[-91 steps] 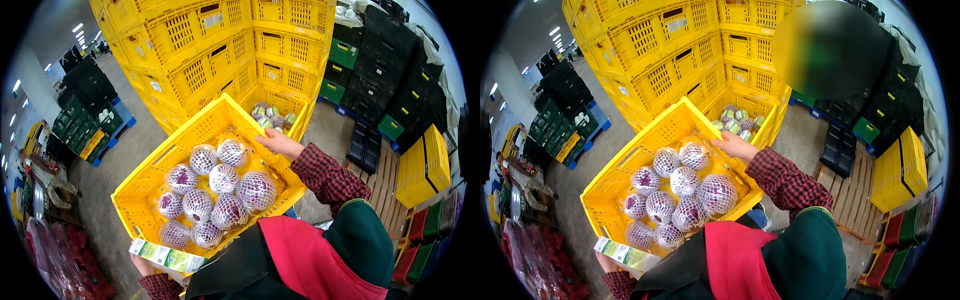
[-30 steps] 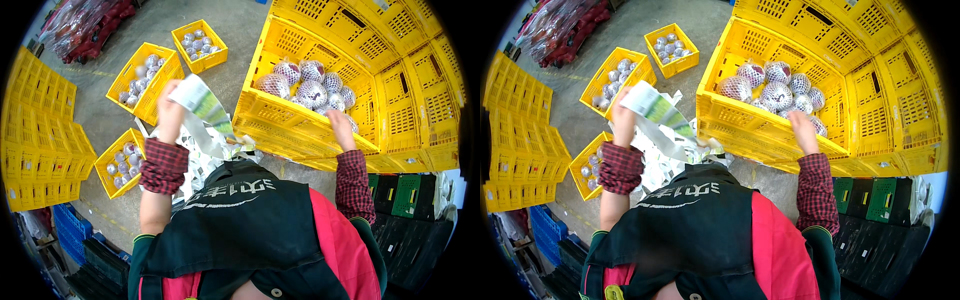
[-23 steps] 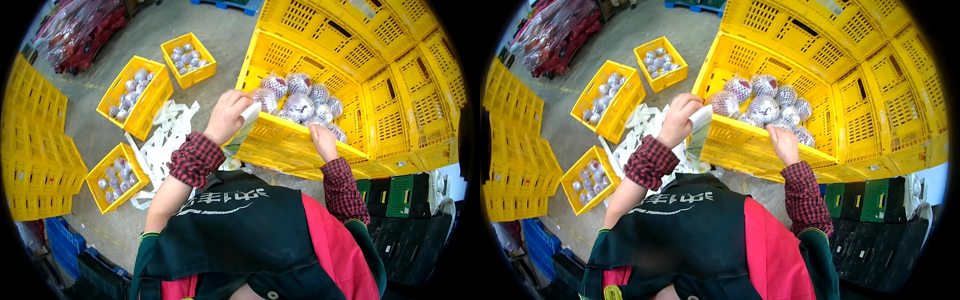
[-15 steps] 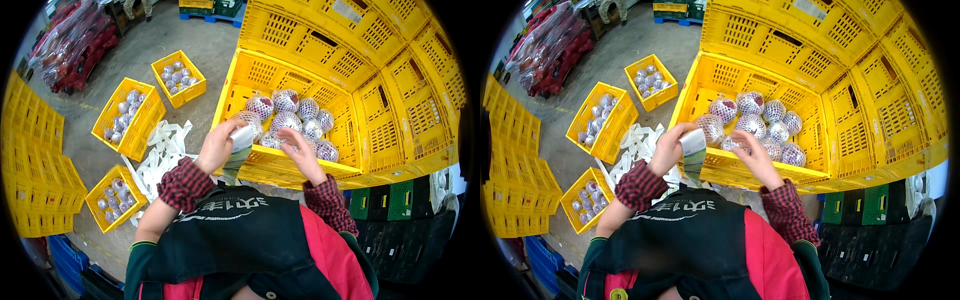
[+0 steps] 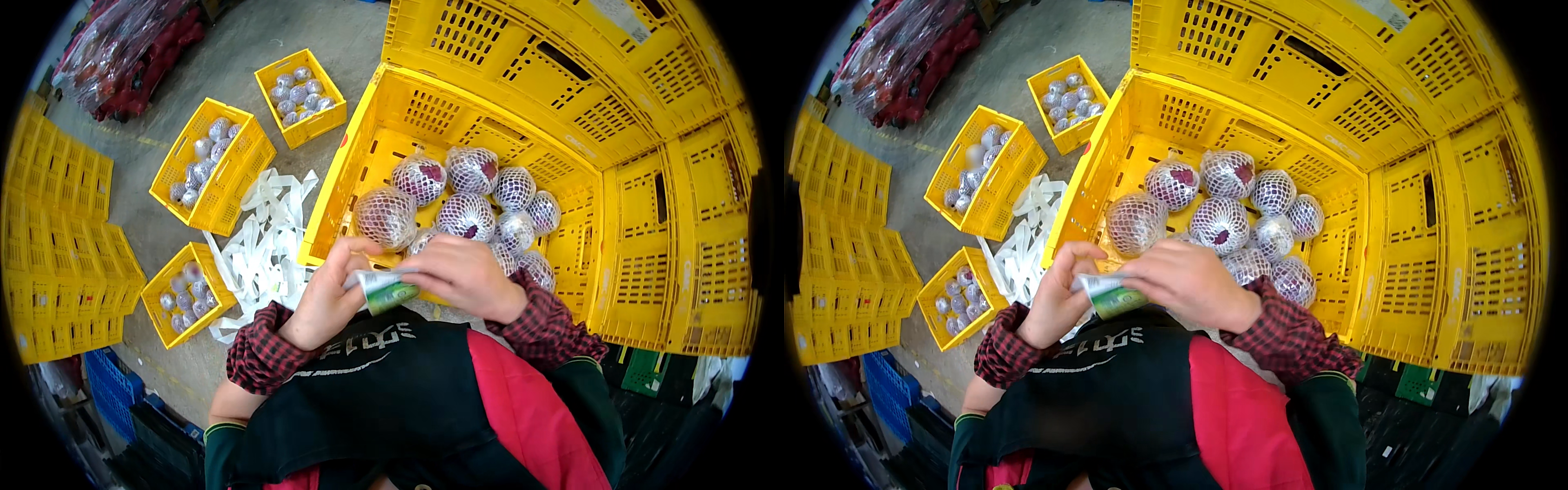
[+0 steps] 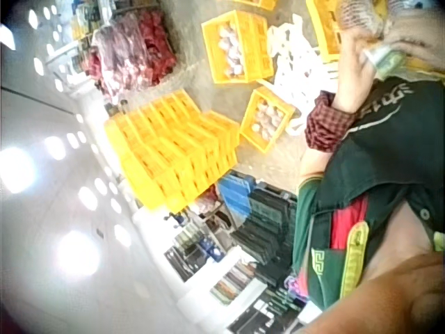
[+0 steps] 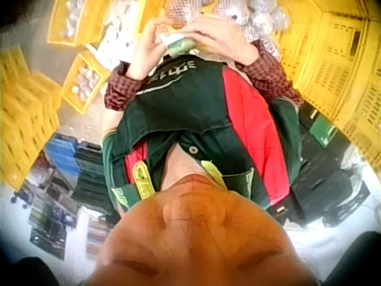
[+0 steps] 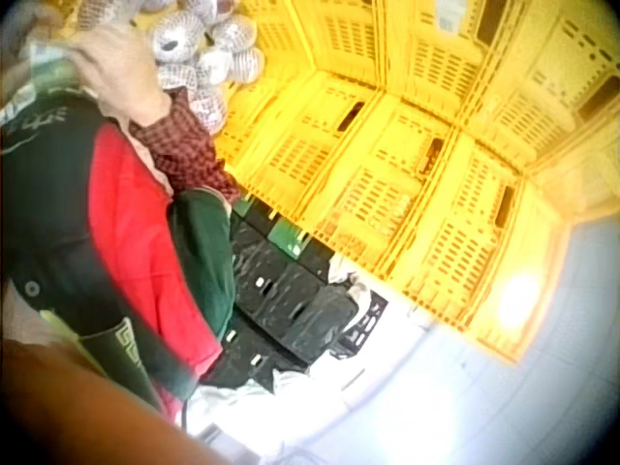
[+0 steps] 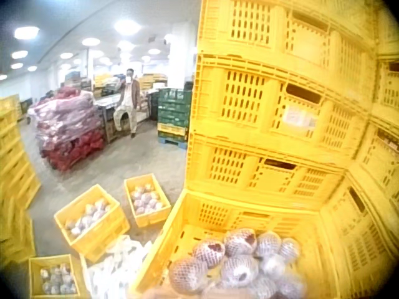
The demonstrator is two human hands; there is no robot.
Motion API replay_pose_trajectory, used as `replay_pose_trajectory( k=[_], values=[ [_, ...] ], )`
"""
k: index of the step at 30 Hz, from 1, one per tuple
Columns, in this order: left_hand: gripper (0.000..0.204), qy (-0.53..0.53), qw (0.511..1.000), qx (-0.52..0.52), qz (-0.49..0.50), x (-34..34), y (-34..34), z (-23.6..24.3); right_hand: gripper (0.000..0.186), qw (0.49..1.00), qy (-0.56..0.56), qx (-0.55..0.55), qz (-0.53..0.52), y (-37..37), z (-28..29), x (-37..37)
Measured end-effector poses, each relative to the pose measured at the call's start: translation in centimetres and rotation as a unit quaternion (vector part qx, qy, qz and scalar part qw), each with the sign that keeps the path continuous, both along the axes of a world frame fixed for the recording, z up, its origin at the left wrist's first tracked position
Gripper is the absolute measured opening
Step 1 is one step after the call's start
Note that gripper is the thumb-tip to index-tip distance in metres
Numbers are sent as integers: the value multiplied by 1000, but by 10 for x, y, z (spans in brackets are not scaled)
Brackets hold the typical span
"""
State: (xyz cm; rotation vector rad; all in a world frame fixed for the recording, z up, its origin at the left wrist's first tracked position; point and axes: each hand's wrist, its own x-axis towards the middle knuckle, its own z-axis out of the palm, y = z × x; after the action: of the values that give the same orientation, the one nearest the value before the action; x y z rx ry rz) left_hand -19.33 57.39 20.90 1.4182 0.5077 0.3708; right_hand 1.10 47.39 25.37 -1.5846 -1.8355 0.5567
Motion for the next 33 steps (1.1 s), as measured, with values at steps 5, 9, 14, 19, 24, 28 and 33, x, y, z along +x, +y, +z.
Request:
replay_pose_trajectory(
  k=[5,9,14,19,24,28,33],
  values=[
    [23,94,994,53,20,-13,-5,-30,19,924,300,-18,-238,54,-64,129],
    [30,-2,978,207,28,16,-11,-21,35,971,-83,-128,-186,89,-139,147],
    [36,119,879,451,-102,2,-8,-8,53,915,-374,97,-116,91,-162,146],
    [34,19,978,197,72,36,-6,6,42,972,-234,-1,-6,95,-125,129],
    [31,111,990,-27,80,26,-13,19,25,914,268,-277,128,24,-9,34],
    [16,193,973,42,116,-10,-23,-3,18,979,170,-104,40,41,-39,51],
    [14,153,956,199,151,-35,-41,-18,41,988,-145,-56,28,114,-132,76]
  ],
)
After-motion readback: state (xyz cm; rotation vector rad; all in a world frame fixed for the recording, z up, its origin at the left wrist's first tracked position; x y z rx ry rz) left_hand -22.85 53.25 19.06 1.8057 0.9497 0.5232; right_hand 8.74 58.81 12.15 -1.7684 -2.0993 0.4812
